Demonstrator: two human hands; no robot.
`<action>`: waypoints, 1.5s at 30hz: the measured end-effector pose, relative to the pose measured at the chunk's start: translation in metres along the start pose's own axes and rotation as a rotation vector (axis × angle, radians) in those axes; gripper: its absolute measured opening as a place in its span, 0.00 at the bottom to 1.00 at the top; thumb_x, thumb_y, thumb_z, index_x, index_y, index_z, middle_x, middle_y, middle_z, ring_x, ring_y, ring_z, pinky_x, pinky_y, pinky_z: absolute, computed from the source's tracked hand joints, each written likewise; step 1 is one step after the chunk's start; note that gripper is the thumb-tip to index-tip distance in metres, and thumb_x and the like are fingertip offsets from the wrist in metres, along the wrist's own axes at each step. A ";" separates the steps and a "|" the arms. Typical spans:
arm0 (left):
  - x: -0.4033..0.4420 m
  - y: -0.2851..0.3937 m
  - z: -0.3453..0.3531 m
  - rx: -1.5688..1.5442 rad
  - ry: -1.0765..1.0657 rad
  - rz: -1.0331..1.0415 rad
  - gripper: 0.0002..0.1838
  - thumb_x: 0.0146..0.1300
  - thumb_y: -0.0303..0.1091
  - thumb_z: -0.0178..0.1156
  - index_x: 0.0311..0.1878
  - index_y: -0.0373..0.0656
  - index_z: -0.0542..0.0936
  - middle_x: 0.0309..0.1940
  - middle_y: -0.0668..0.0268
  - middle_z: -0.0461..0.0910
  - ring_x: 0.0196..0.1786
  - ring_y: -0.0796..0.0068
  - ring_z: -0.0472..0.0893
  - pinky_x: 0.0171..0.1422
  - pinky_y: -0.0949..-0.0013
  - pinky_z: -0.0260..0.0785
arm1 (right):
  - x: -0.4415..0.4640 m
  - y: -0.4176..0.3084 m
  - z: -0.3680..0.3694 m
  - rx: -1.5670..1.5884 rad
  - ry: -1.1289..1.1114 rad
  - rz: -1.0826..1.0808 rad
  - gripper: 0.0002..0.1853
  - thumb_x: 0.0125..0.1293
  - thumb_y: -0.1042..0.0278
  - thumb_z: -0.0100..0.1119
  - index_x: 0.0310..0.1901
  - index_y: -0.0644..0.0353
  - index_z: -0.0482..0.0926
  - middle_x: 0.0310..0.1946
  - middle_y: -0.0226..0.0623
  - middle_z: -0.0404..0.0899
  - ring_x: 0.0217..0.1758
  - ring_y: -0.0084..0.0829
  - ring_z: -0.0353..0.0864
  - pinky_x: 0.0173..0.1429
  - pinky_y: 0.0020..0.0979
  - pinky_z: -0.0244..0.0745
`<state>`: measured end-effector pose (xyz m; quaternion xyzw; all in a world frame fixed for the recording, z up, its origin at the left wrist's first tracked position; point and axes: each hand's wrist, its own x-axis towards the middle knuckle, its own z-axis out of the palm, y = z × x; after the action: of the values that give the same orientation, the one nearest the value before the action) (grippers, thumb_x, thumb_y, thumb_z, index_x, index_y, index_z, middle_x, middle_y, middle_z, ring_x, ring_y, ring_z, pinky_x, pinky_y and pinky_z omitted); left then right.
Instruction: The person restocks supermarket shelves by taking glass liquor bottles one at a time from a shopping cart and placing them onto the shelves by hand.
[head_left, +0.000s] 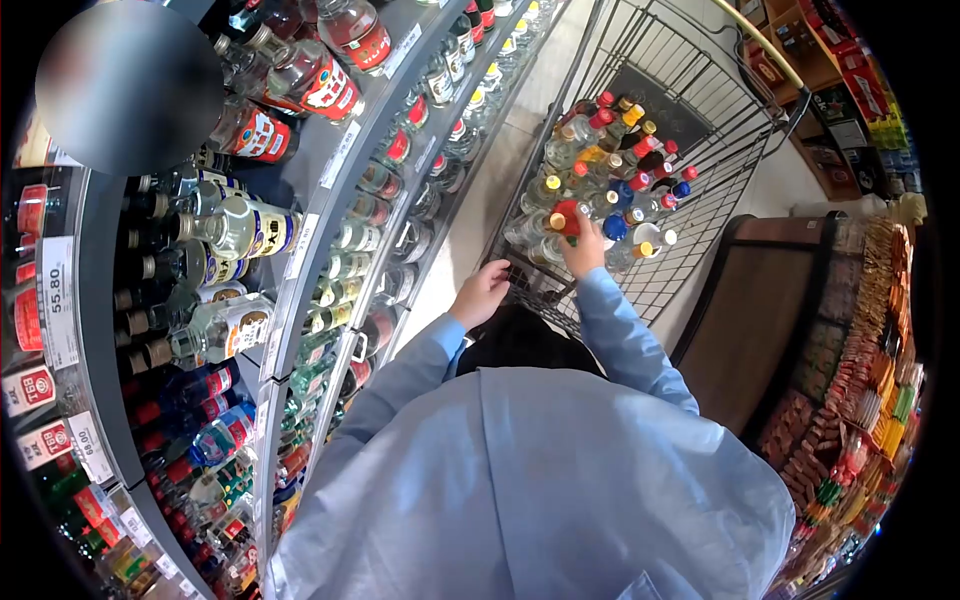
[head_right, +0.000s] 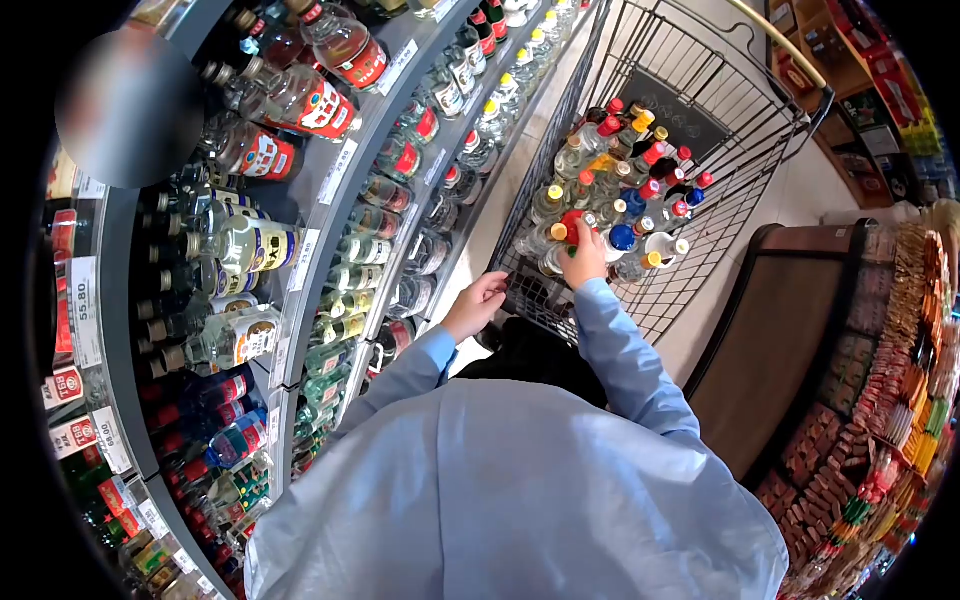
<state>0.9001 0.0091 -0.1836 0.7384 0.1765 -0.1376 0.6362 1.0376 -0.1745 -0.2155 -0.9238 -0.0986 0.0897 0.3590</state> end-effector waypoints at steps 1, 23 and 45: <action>0.004 -0.001 0.001 0.031 0.020 0.014 0.20 0.58 0.30 0.54 0.55 0.40 0.69 0.43 0.56 0.77 0.45 0.63 0.79 0.48 0.66 0.70 | 0.007 -0.001 0.003 -0.055 -0.018 -0.012 0.34 0.45 0.68 0.64 0.58 0.56 0.64 0.47 0.51 0.71 0.49 0.50 0.71 0.54 0.42 0.67; 0.146 0.018 0.057 0.797 -0.152 0.331 0.26 0.51 0.23 0.55 0.55 0.49 0.66 0.48 0.57 0.73 0.48 0.53 0.74 0.50 0.58 0.68 | 0.000 0.026 -0.004 -0.294 -0.353 0.102 0.22 0.49 0.56 0.61 0.45 0.48 0.66 0.29 0.43 0.79 0.35 0.46 0.79 0.38 0.45 0.74; 0.139 0.038 0.056 1.101 -0.037 0.384 0.19 0.54 0.49 0.60 0.40 0.48 0.68 0.31 0.60 0.75 0.30 0.58 0.79 0.30 0.58 0.72 | -0.041 0.059 -0.022 -0.310 -0.262 0.128 0.21 0.50 0.50 0.61 0.41 0.49 0.67 0.25 0.44 0.79 0.29 0.48 0.79 0.33 0.46 0.73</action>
<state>1.0428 -0.0390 -0.2180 0.9766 -0.0692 -0.1039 0.1751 1.0105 -0.2411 -0.2355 -0.9527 -0.0983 0.2155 0.1904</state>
